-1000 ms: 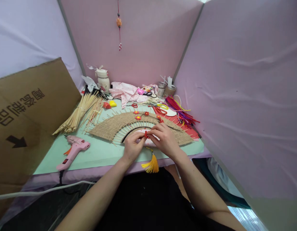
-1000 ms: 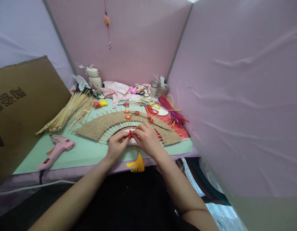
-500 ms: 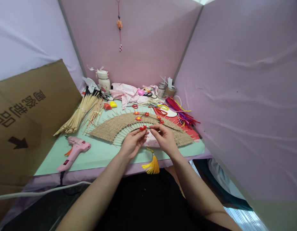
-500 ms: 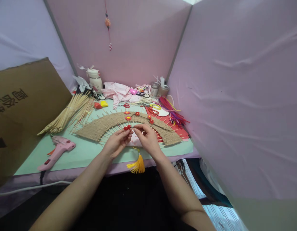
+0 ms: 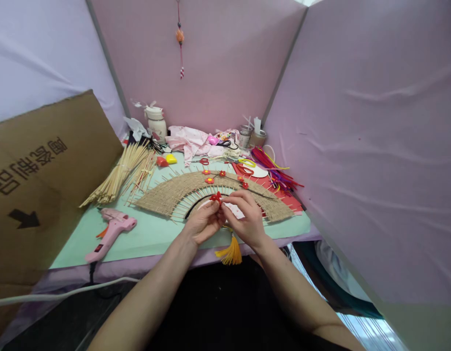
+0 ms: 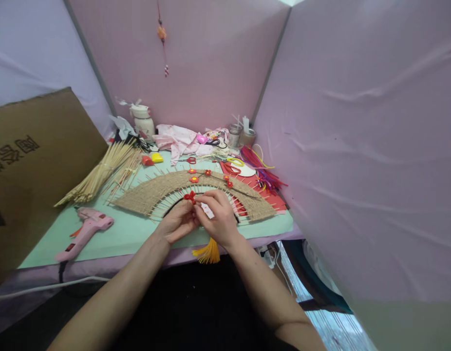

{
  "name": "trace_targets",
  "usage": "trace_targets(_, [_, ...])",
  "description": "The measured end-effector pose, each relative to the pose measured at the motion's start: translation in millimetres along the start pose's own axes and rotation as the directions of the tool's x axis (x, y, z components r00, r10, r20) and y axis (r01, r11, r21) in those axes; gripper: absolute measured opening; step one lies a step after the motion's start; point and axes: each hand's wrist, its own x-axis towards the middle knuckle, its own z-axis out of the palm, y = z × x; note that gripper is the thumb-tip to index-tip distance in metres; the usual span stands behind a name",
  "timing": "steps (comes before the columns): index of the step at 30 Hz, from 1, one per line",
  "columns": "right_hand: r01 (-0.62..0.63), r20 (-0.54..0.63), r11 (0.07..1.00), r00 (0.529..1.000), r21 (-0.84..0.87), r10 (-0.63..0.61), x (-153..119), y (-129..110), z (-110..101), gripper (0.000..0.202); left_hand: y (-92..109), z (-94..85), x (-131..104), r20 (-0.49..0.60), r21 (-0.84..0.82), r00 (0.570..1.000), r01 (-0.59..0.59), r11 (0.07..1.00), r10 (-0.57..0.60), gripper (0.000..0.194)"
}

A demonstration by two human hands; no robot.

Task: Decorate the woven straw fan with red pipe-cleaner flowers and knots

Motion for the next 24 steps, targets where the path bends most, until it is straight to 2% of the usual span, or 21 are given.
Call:
trace_targets(3, [0.093, -0.011, 0.993, 0.996, -0.071, -0.094, -2.8, 5.1, 3.5, 0.018, -1.3, 1.1, -0.3, 0.029, -0.009, 1.0, 0.004, 1.0, -0.004, 0.015])
trace_targets(6, [0.107, -0.006, 0.99, 0.994, -0.095, -0.108, -3.9, 7.6, 6.1, 0.015, -1.8, 2.7, -0.2, 0.04, 0.031, 0.999, -0.015, 0.999, 0.013, 0.017])
trace_targets(8, [0.012, -0.046, 0.999, 0.999, -0.046, -0.014, -3.6, 8.5, 8.4, 0.011, -1.9, 3.6, -0.6, 0.029, 0.076, 0.999, -0.04, 0.996, 0.038, 0.02])
trace_targets(10, [-0.189, -0.098, 0.975, 0.975, 0.112, 0.201, -2.8, 9.9, 11.9, 0.008, -2.2, 4.4, -1.3, 0.002, 0.117, 0.999, -0.054, 0.992, 0.055, 0.024])
trace_targets(12, [-0.41, -0.067, 0.835, 0.883, 0.368, 0.464, -2.0, 11.9, 16.1, 0.01, -2.6, 5.0, -2.0, -0.026, 0.149, 0.998, -0.052, 0.987, 0.057, 0.028])
trace_targets(14, [-0.553, 0.062, 0.579, 0.753, 0.6, 0.655, -1.1, 13.0, 19.7, 0.012, -3.4, 5.7, -2.2, -0.048, 0.167, 0.996, -0.061, 0.984, 0.07, 0.028])
trace_targets(17, [-0.613, 0.25, 0.222, 0.588, 0.759, 0.77, 0.7, 11.0, 21.9, 0.016, -5.2, 7.2, -1.2, -0.064, 0.18, 0.991, -0.107, 0.978, 0.12, 0.026])
trace_targets(20, [-0.603, 0.348, 0.035, 0.505, 0.797, 0.79, 2.3, 6.7, 21.8, 0.018, -7.5, 9.2, 0.2, -0.048, 0.195, 0.984, -0.158, 0.968, 0.17, 0.025])
trace_targets(24, [-0.572, 0.412, -0.088, 0.467, 0.815, 0.782, 2.5, 3.7, 23.9, 0.019, -10.0, 11.7, 1.0, -0.017, 0.186, 0.983, -0.176, 0.967, 0.182, 0.024])
